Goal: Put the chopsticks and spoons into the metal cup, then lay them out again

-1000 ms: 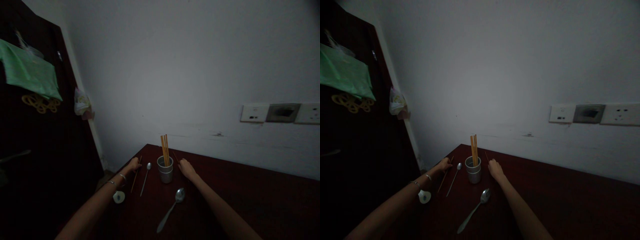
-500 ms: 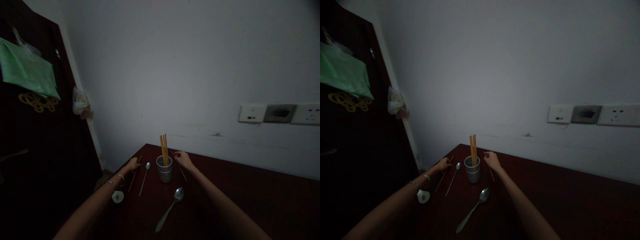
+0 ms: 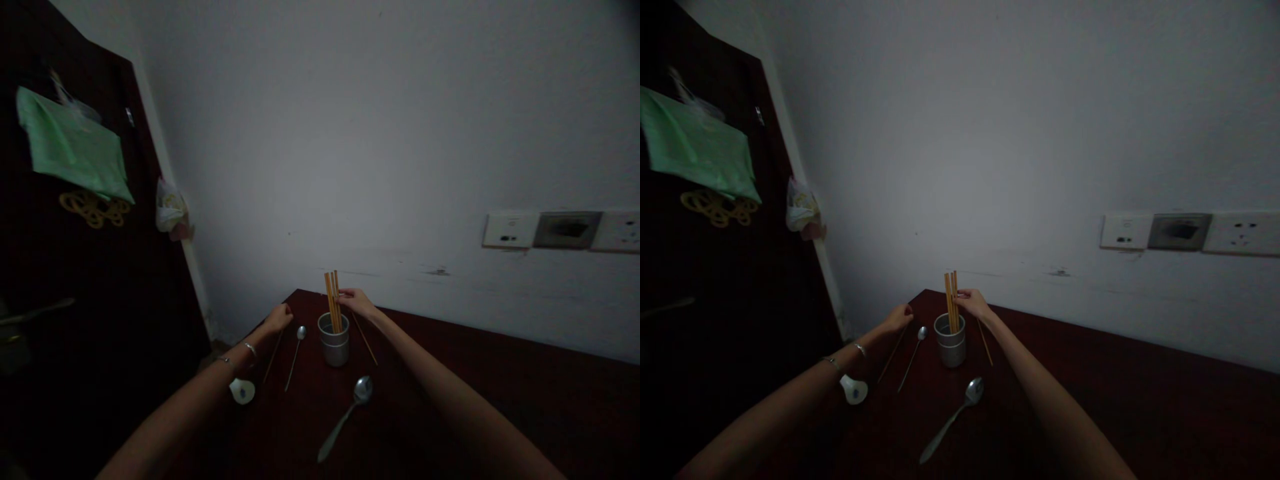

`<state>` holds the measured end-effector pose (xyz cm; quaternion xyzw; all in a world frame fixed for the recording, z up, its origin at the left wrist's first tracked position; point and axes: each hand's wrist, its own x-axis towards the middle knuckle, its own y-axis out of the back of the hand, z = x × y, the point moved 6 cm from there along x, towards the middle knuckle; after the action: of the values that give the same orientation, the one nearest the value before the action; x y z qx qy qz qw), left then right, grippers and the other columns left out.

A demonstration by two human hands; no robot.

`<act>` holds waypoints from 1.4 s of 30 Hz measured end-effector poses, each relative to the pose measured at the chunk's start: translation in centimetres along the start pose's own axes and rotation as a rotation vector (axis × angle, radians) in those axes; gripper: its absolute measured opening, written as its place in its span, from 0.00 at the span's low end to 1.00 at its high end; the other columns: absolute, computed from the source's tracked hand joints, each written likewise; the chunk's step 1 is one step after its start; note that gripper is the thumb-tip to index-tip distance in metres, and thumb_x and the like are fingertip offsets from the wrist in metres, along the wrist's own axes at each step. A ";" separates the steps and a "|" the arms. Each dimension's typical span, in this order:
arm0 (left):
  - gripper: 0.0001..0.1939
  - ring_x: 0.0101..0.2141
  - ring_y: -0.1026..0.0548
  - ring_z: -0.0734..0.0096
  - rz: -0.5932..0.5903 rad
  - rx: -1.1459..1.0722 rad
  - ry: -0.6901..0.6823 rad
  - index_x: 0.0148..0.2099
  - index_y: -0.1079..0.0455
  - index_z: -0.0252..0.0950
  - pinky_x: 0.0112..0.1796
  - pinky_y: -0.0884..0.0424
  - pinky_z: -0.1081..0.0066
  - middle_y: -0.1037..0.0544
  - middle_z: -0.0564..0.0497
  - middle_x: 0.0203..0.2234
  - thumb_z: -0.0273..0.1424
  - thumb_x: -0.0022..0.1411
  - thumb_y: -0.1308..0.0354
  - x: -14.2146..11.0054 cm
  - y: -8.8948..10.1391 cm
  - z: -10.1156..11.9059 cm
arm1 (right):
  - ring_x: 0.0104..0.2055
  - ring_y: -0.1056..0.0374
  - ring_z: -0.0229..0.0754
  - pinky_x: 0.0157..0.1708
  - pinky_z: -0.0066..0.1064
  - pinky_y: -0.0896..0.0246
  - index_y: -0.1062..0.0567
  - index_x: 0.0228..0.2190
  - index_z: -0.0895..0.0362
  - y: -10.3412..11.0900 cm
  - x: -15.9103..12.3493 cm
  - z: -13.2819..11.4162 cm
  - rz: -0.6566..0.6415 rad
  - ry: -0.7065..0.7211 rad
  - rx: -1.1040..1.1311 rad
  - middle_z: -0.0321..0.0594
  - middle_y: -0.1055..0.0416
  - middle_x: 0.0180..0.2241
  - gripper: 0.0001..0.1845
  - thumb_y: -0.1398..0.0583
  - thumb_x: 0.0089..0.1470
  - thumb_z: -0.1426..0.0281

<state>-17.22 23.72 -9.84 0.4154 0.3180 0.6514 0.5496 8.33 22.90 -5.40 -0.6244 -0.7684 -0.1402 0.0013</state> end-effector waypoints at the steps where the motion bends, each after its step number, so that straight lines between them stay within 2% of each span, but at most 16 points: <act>1: 0.06 0.33 0.30 0.67 0.006 -0.016 -0.027 0.32 0.33 0.32 0.34 0.35 0.73 0.27 0.47 0.29 0.26 0.50 0.49 0.0 0.3 1.0 | 0.31 0.30 0.38 0.30 0.26 0.37 0.26 0.36 0.65 -0.3 0.1 0.0 -0.011 0.021 -0.012 0.43 0.25 0.31 0.15 0.40 0.42 0.75; 7: 0.08 0.31 0.31 0.72 0.055 -0.162 -0.174 0.33 0.32 0.31 0.32 0.36 0.76 0.27 0.49 0.28 0.26 0.52 0.51 -1.0 2.2 6.5 | 0.27 0.31 0.37 0.28 0.25 0.38 0.24 0.27 0.63 -0.8 0.1 -0.1 -0.011 0.097 -0.149 0.39 0.25 0.24 0.07 0.41 0.44 0.74; 13: 0.11 0.22 0.34 0.77 0.042 -0.311 -0.142 0.36 0.32 0.31 0.21 0.40 0.79 0.28 0.52 0.23 0.28 0.54 0.52 -2.7 3.3 8.7 | 0.23 0.34 0.36 0.23 0.23 0.42 0.23 0.24 0.63 -0.8 -0.4 -0.7 0.029 0.114 -0.198 0.38 0.27 0.21 0.07 0.41 0.43 0.73; 18: 0.12 0.22 0.33 0.77 0.100 -0.391 -0.151 0.36 0.31 0.30 0.20 0.40 0.80 0.28 0.51 0.23 0.31 0.54 0.51 -3.9 5.7 10.4 | 0.21 0.36 0.35 0.21 0.23 0.43 0.24 0.25 0.64 0.1 -0.8 -2.3 0.086 0.141 -0.206 0.39 0.28 0.21 0.08 0.41 0.42 0.71; 21: 0.13 0.24 0.32 0.76 0.175 -0.437 -0.217 0.36 0.30 0.30 0.22 0.37 0.78 0.28 0.50 0.24 0.34 0.54 0.50 -4.6 7.7 11.8 | 0.23 0.35 0.35 0.22 0.23 0.42 0.24 0.28 0.64 1.3 -0.7 -4.2 0.156 0.186 -0.182 0.40 0.27 0.24 0.11 0.42 0.44 0.69; 25: 0.14 0.29 0.30 0.72 0.258 -0.487 -0.346 0.35 0.29 0.30 0.27 0.33 0.75 0.26 0.48 0.28 0.36 0.53 0.48 -5.5 10.2 13.9 | 0.24 0.35 0.35 0.23 0.24 0.40 0.24 0.28 0.63 3.0 -1.1 -8.1 0.266 0.295 -0.117 0.41 0.27 0.25 0.12 0.41 0.43 0.68; 29: 0.16 0.36 0.29 0.68 0.306 -0.587 -0.407 0.40 0.29 0.31 0.30 0.30 0.73 0.25 0.45 0.35 0.36 0.51 0.44 -6.4 12.6 15.9 | 0.26 0.34 0.36 0.23 0.24 0.38 0.24 0.28 0.63 3.6 -2.6 -12.6 0.280 0.376 -0.006 0.41 0.27 0.26 0.12 0.40 0.42 0.67; 31: 0.17 0.37 0.29 0.67 0.257 -0.681 -0.409 0.41 0.30 0.30 0.28 0.30 0.74 0.26 0.43 0.37 0.37 0.51 0.43 -6.9 13.5 16.8 | 0.27 0.34 0.36 0.24 0.25 0.38 0.24 0.28 0.62 3.5 -3.7 -14.5 0.267 0.394 0.042 0.41 0.27 0.26 0.12 0.40 0.42 0.67; 35: 0.17 0.32 0.28 0.68 -0.036 -0.813 -0.381 0.39 0.29 0.28 0.24 0.30 0.75 0.25 0.42 0.33 0.37 0.52 0.43 -8.3 13.6 18.1 | 0.29 0.33 0.36 0.26 0.26 0.38 0.24 0.29 0.63 2.2 -5.7 -16.3 0.211 0.379 0.127 0.42 0.26 0.28 0.13 0.39 0.41 0.66; 38: 0.14 0.27 0.29 0.72 -0.160 -0.798 -0.359 0.35 0.28 0.28 0.22 0.32 0.76 0.25 0.44 0.28 0.36 0.50 0.42 -9.4 13.4 18.0 | 0.29 0.33 0.36 0.26 0.25 0.38 0.24 0.30 0.63 0.9 -6.5 -15.8 0.155 0.339 0.187 0.42 0.26 0.28 0.15 0.38 0.40 0.66; 42: 0.14 0.24 0.31 0.76 -0.224 -0.747 -0.328 0.36 0.28 0.29 0.20 0.34 0.77 0.26 0.47 0.25 0.34 0.48 0.40 -10.5 12.8 17.1 | 0.26 0.34 0.35 0.25 0.25 0.39 0.24 0.28 0.64 -1.0 -6.8 -14.2 0.085 0.303 0.244 0.42 0.27 0.26 0.16 0.37 0.38 0.65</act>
<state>-7.23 10.22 7.01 0.2485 0.0114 0.5836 0.7730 6.45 13.11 6.87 -0.6232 -0.7437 -0.1383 0.1984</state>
